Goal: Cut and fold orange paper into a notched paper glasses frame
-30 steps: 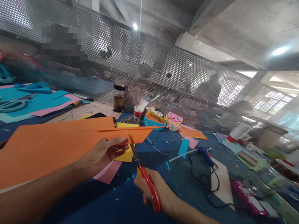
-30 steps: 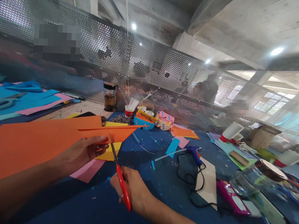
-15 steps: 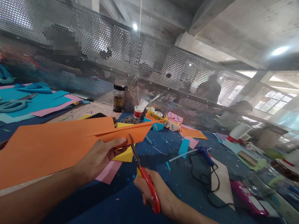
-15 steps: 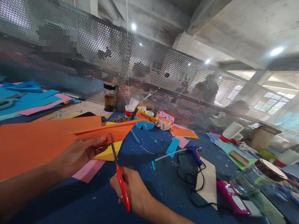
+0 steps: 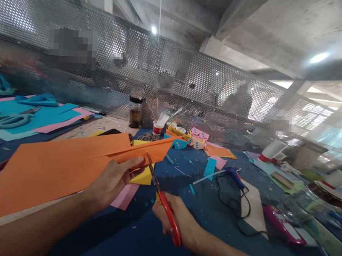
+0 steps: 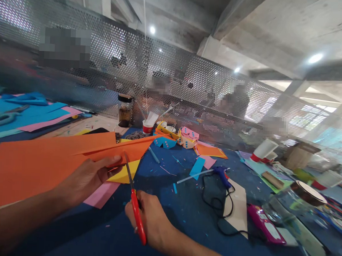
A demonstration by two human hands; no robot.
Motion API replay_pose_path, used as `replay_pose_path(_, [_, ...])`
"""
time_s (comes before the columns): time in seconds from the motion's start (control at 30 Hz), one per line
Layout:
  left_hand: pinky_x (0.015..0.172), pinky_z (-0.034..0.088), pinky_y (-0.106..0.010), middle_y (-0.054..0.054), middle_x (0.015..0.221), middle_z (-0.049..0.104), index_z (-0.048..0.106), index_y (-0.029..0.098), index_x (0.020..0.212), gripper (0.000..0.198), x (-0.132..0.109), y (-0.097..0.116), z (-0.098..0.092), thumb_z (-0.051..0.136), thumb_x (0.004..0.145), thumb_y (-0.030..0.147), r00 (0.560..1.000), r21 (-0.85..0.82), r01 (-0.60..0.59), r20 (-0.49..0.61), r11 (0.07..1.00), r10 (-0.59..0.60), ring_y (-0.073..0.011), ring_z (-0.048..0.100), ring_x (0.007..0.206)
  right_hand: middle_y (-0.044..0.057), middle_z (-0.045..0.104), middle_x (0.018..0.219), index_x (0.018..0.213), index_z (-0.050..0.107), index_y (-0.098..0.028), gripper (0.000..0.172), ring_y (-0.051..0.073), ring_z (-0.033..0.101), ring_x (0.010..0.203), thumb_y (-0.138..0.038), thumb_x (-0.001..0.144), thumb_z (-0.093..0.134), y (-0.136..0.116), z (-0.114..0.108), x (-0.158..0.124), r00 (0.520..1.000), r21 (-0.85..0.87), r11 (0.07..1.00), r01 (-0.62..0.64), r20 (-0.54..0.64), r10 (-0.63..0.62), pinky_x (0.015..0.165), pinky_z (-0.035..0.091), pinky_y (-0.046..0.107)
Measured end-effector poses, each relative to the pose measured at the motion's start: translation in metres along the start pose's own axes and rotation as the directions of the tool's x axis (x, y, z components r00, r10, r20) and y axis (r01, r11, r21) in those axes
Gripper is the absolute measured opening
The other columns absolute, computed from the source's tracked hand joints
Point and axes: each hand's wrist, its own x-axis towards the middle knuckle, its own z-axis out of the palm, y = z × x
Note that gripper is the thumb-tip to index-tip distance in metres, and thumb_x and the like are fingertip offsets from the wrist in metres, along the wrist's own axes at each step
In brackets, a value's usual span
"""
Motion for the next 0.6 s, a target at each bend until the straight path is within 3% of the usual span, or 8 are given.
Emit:
replay_pose_path(0.13, [0.091,0.073,-0.033,-0.012,0.105,0.093,0.094,0.016,0.088,0.029,-0.0005,0.0022,0.0016,0.114,0.073,0.03,1.0,-0.007,0.01,0.006,1.0,-0.01,-0.0263,0.084,0.1,-0.007,0.046,0.057,0.081,0.05,-0.025,0.035,0.012,0.044,0.054,-0.014,0.114,0.045,-0.0049,0.0018,-0.0008,0.998,0.051,0.997,-0.064,-0.01,0.065,0.052,0.033,0.022])
replay_pose_path(0.37, [0.091,0.073,-0.036,-0.015,0.108,0.094,0.094,0.015,0.09,0.029,-0.0011,0.0035,0.0022,0.113,0.075,0.03,1.0,-0.003,0.02,0.017,1.0,-0.02,-0.0293,0.086,0.102,-0.008,0.047,0.058,0.082,0.051,-0.025,0.033,0.012,0.045,0.055,-0.015,0.113,0.049,-0.0036,0.0012,0.0,0.998,0.049,0.997,-0.061,-0.004,0.061,0.054,0.035,0.021])
replay_pose_path(0.6, [0.09,0.072,-0.033,-0.013,0.109,0.094,0.094,0.017,0.088,0.027,-0.0008,0.0006,0.001,0.114,0.074,0.03,1.0,0.002,0.003,0.005,1.0,-0.003,-0.0257,0.085,0.1,-0.008,0.046,0.057,0.082,0.05,-0.025,0.032,0.012,0.044,0.053,-0.014,0.112,0.05,-0.0062,0.002,-0.0028,0.997,0.061,0.995,-0.075,-0.019,0.077,0.053,0.035,0.021])
